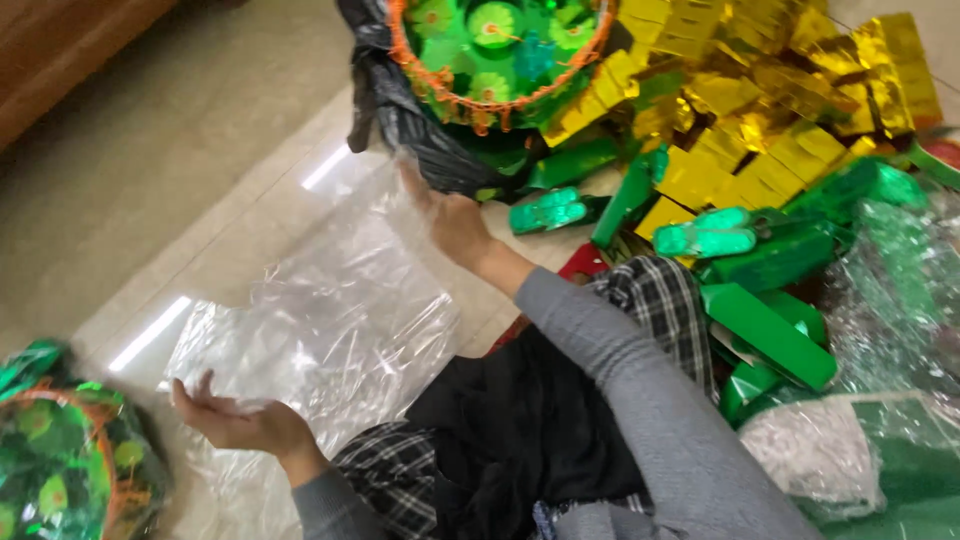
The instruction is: Wrapping decorative green baskets in clear plastic film and securing them
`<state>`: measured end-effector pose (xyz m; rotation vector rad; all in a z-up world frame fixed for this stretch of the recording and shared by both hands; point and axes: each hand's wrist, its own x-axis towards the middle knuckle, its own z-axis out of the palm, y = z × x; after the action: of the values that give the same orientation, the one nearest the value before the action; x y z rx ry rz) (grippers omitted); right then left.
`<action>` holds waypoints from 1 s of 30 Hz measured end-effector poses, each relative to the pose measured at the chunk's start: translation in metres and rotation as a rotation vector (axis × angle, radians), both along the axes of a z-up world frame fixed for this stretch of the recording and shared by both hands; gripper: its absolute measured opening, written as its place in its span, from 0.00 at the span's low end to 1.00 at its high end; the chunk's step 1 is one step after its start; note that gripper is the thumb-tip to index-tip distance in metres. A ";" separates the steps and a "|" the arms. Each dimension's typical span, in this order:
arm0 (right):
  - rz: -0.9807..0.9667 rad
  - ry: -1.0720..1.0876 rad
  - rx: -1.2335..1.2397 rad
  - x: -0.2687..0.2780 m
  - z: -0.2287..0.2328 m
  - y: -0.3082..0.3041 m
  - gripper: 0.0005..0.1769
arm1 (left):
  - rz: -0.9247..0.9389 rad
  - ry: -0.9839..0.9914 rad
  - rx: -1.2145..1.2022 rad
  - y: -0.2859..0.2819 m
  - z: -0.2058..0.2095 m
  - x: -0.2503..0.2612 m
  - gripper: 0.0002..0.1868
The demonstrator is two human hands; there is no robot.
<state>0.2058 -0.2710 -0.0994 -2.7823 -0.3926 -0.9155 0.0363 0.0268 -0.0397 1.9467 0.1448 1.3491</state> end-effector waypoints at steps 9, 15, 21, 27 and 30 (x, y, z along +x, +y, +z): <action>-0.278 1.215 1.163 -0.047 0.021 -0.071 0.55 | -0.048 1.171 0.300 0.032 -0.161 -0.010 0.26; 0.226 0.686 0.516 -0.080 -0.054 -0.152 0.20 | -0.166 1.310 0.250 0.025 -0.169 0.006 0.22; -0.051 0.284 0.425 -0.203 -0.021 -0.271 0.13 | -0.216 1.399 0.177 0.022 -0.156 0.007 0.22; -0.469 0.175 0.506 -0.299 0.042 -0.376 0.18 | -0.344 1.396 0.018 0.029 -0.181 0.018 0.21; -0.701 0.250 0.475 -0.308 0.085 -0.401 0.33 | -0.350 1.360 -0.011 0.028 -0.186 0.019 0.23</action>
<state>-0.1026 -0.6721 -0.0140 -2.5239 0.7798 -0.6324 0.0557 0.0543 -0.2260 2.3884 0.4115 -0.3492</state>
